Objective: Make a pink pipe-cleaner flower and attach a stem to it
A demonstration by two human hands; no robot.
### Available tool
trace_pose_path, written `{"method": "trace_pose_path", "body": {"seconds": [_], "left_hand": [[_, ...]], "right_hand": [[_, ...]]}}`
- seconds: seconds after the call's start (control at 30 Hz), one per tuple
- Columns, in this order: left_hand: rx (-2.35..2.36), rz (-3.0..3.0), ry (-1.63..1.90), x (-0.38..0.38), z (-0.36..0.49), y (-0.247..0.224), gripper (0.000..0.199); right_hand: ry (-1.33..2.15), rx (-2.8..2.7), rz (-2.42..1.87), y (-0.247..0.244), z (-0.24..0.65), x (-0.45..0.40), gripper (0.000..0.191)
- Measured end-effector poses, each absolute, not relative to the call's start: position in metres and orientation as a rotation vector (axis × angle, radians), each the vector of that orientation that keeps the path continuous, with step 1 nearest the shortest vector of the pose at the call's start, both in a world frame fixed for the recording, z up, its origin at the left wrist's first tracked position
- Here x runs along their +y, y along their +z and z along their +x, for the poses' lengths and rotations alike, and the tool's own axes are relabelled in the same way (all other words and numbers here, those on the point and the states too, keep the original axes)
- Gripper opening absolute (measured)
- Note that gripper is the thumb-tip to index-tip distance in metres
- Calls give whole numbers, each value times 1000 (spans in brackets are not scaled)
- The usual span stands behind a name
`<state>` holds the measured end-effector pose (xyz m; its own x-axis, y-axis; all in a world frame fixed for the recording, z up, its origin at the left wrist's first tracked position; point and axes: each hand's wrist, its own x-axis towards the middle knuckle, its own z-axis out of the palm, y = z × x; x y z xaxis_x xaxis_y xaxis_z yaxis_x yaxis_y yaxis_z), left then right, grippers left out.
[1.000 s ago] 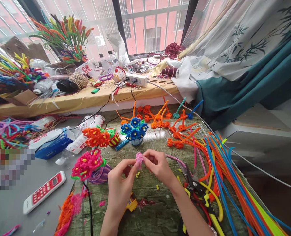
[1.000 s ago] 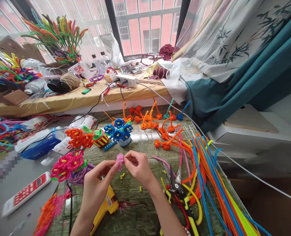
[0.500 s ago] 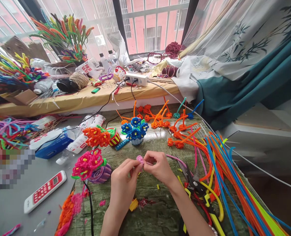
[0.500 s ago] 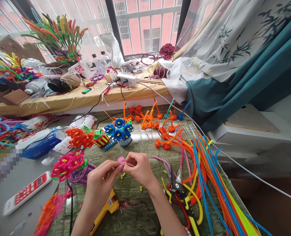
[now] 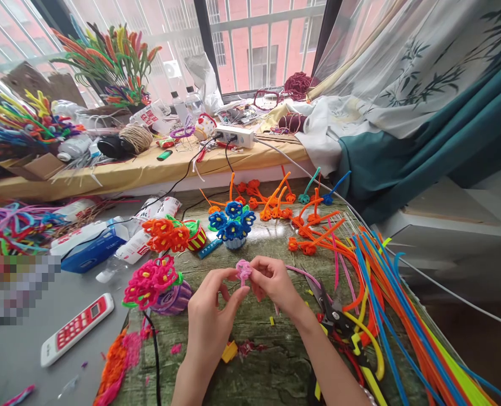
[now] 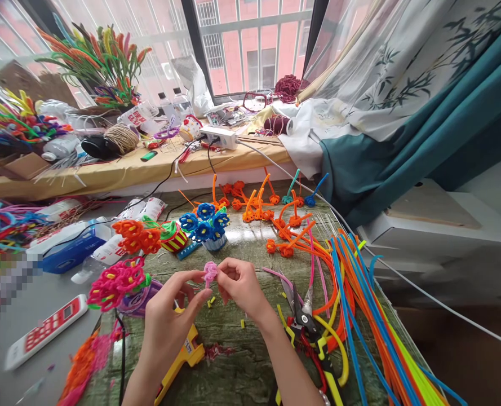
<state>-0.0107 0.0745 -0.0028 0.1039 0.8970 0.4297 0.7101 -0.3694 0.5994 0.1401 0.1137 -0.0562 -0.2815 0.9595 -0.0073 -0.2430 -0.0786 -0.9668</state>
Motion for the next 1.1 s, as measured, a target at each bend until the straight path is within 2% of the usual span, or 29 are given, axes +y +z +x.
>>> {"method": "trace_pose_path", "body": {"seconds": [0.17,0.33,0.77,1.1], "left_hand": [[1600,2401,1177,74,-9,-11,9],[1613,2597,1172,75,-14,-8,10],[1473,2606,1203,74,-19,-8,15],[1304,2830,1127,73,-23,-3,30]], "right_hand": [[1644,-1213,-841,-54,140,114,37],[1633,-1293,-819,-50,141,113,34],[1488,-1400,-868,-48,138,110,33],[1537,-1342,-839,-51,136,108,32]]}}
